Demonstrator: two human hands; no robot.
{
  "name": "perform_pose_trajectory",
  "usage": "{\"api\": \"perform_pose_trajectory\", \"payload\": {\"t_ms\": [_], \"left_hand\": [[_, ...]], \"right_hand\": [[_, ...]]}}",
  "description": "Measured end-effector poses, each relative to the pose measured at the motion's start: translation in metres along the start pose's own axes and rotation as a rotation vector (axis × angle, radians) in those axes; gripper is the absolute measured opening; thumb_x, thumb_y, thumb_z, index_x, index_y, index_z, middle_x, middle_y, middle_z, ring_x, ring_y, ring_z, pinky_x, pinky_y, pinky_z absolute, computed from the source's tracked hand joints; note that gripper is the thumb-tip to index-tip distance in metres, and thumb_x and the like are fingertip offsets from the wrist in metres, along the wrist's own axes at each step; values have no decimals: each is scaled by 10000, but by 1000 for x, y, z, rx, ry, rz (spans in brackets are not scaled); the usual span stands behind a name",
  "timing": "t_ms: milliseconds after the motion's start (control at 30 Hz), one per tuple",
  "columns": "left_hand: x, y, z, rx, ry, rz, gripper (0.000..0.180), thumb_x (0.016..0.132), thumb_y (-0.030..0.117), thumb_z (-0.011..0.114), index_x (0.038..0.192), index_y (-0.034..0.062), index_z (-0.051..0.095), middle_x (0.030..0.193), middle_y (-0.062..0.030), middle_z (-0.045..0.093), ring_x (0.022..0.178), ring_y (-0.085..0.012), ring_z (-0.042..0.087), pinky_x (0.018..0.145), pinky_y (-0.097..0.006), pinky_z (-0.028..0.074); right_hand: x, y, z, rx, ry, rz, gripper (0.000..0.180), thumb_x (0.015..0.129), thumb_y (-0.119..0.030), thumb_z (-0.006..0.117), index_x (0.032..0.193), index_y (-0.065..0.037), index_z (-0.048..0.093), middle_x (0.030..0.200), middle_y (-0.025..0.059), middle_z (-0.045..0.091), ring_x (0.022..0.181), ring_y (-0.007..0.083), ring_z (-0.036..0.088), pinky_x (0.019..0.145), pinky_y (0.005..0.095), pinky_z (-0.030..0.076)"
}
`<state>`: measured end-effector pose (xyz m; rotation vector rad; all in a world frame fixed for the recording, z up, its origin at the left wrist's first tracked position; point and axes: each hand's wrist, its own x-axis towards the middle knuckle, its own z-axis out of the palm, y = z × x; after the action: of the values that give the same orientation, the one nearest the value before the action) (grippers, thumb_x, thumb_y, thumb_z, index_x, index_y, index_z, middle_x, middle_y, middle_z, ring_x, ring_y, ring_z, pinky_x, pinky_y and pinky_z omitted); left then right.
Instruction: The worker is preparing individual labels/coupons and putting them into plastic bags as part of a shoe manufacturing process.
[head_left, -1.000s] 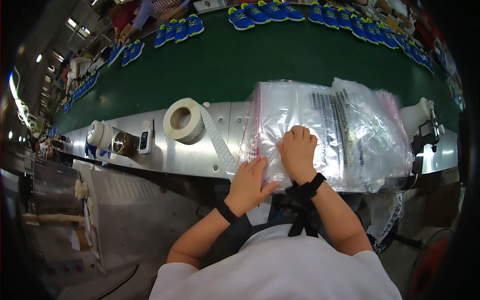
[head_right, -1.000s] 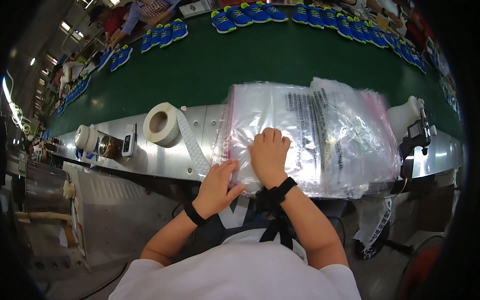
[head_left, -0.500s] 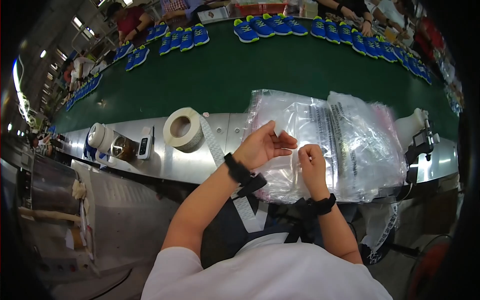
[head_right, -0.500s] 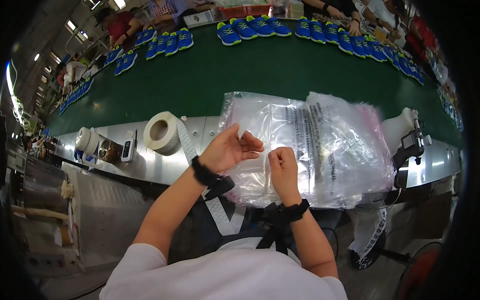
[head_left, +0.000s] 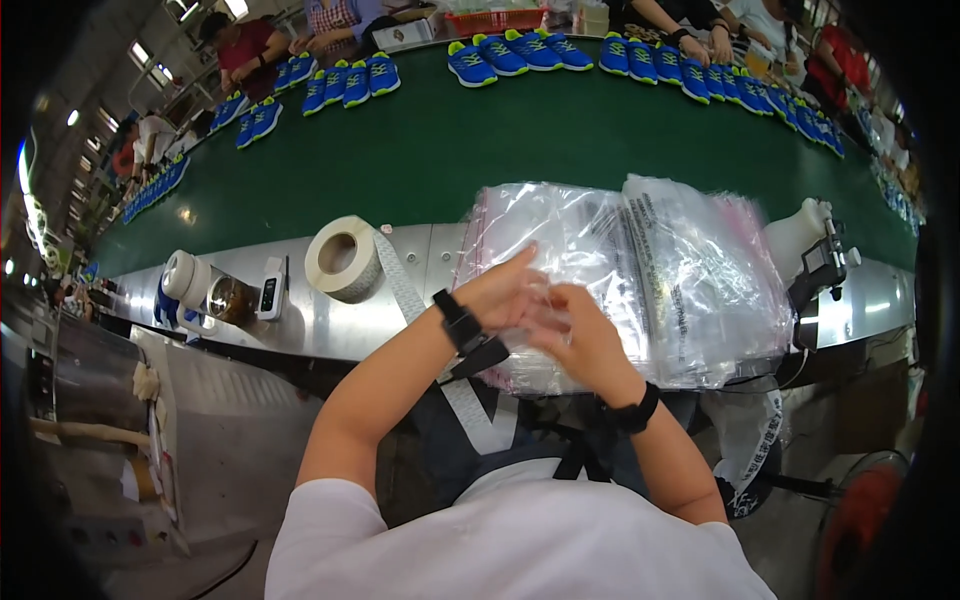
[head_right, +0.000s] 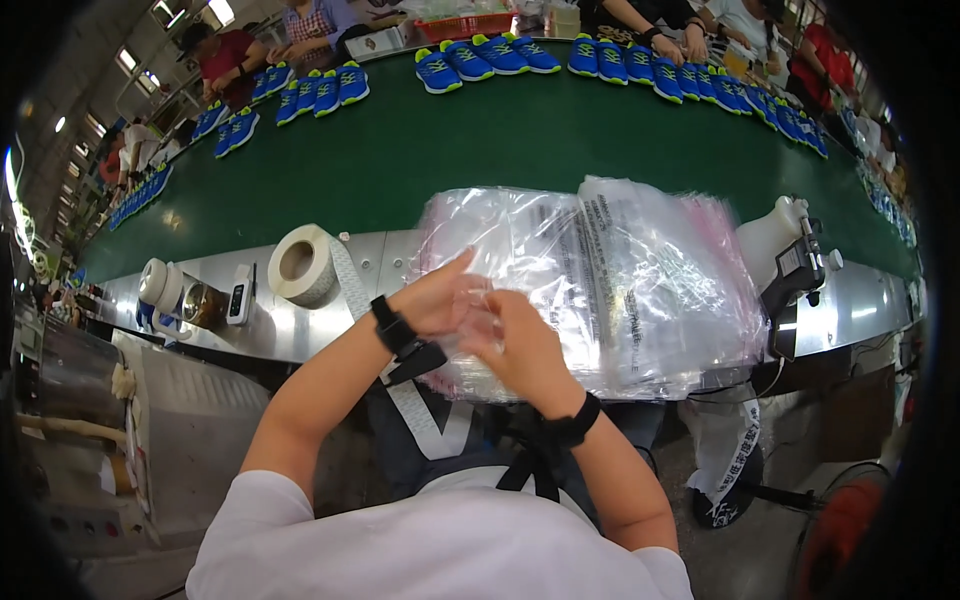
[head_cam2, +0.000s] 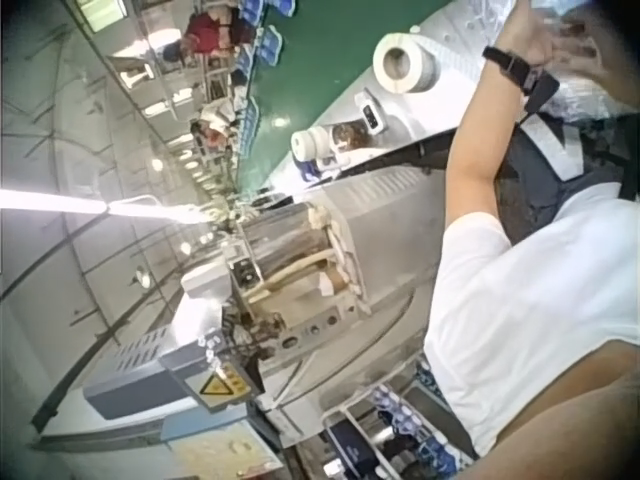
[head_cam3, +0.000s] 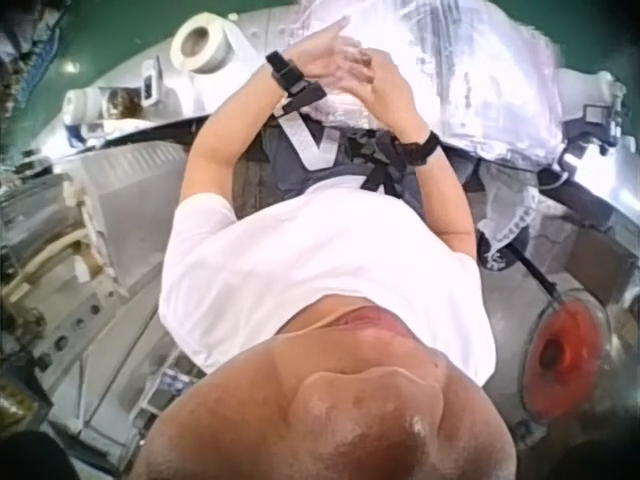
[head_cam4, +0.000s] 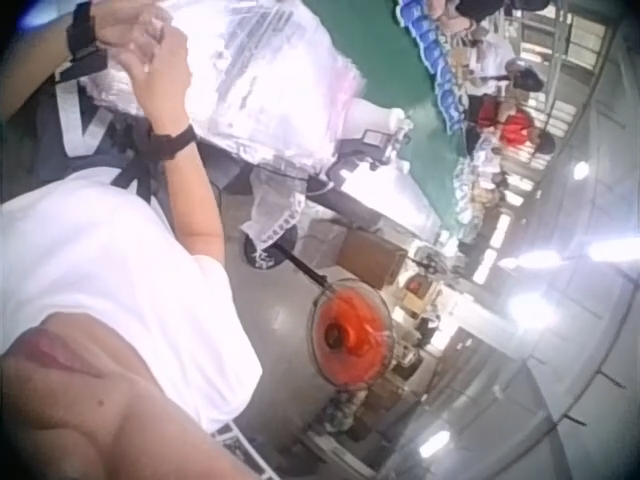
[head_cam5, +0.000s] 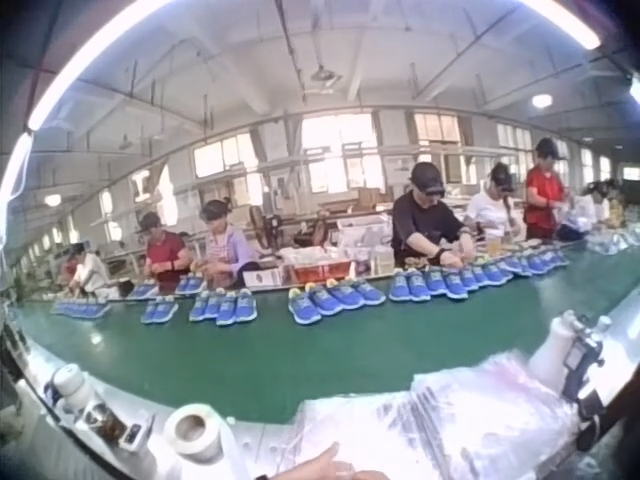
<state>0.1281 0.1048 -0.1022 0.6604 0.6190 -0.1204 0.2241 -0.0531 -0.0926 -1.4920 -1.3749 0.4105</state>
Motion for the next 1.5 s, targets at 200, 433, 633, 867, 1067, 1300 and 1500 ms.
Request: {"api": "perform_pose_trajectory", "payload": {"t_ms": [200, 433, 633, 867, 1067, 1300, 1500], "left_hand": [[-113, -20, 13, 163, 170, 376, 699, 911, 570, 244, 1352, 27, 260, 1261, -225, 450, 973, -365, 582, 782, -399, 503], [-155, -143, -50, 113, 675, 368, 284, 917, 293, 469, 992, 27, 534, 921, -117, 610, 650, -149, 592, 546, -255, 480], [-132, -164, -42, 71, 578, 334, 159, 876, 158, 543, 754, 68, 496, 588, 25, 413, 441, -34, 332, 394, -194, 255], [-135, -126, -7, -29, 411, 453, 193, 895, 126, 516, 722, 91, 437, 556, 43, 359, 440, -43, 316, 422, -203, 265], [-139, -115, 6, -218, 414, 525, 172, 915, 178, 495, 776, 84, 457, 632, 37, 408, 465, -25, 325, 429, -173, 281], [-145, -111, -13, -147, 577, 641, 157, 923, 183, 473, 829, 57, 484, 651, 32, 443, 469, -20, 361, 423, -166, 302], [-152, -116, -4, -152, 632, 719, 133, 897, 172, 524, 876, 41, 526, 616, 20, 485, 452, -36, 402, 403, -185, 330]], "right_hand": [[4, 0, 7, -559, -169, -213, 276, 674, -146, 675, 902, -30, 569, 873, 83, 577, 832, 274, 578, 650, 393, 487], [11, 40, -146, 311, 665, 455, 126, 852, -170, 501, 882, -63, 560, 747, 23, 552, 605, 100, 553, 542, 218, 401], [-89, 102, -224, -422, 838, 571, 129, 824, -135, 551, 815, -7, 556, 703, 47, 514, 622, 138, 503, 582, 264, 410], [-38, -10, -72, -45, 16, 342, 189, 854, -88, 541, 1028, -13, 528, 963, 84, 549, 843, 134, 538, 698, 298, 451], [-25, -24, 37, 511, -579, 248, 171, 865, -98, 528, 1020, -26, 533, 902, 38, 566, 804, 112, 533, 725, 255, 429], [-11, -23, 58, 661, -689, 470, 106, 876, -101, 507, 929, -24, 556, 764, 2, 525, 706, 80, 478, 652, 222, 398], [-7, -51, 54, 494, -615, 288, 96, 864, -93, 523, 871, -1, 551, 722, 38, 538, 657, 100, 481, 611, 243, 410]]}}
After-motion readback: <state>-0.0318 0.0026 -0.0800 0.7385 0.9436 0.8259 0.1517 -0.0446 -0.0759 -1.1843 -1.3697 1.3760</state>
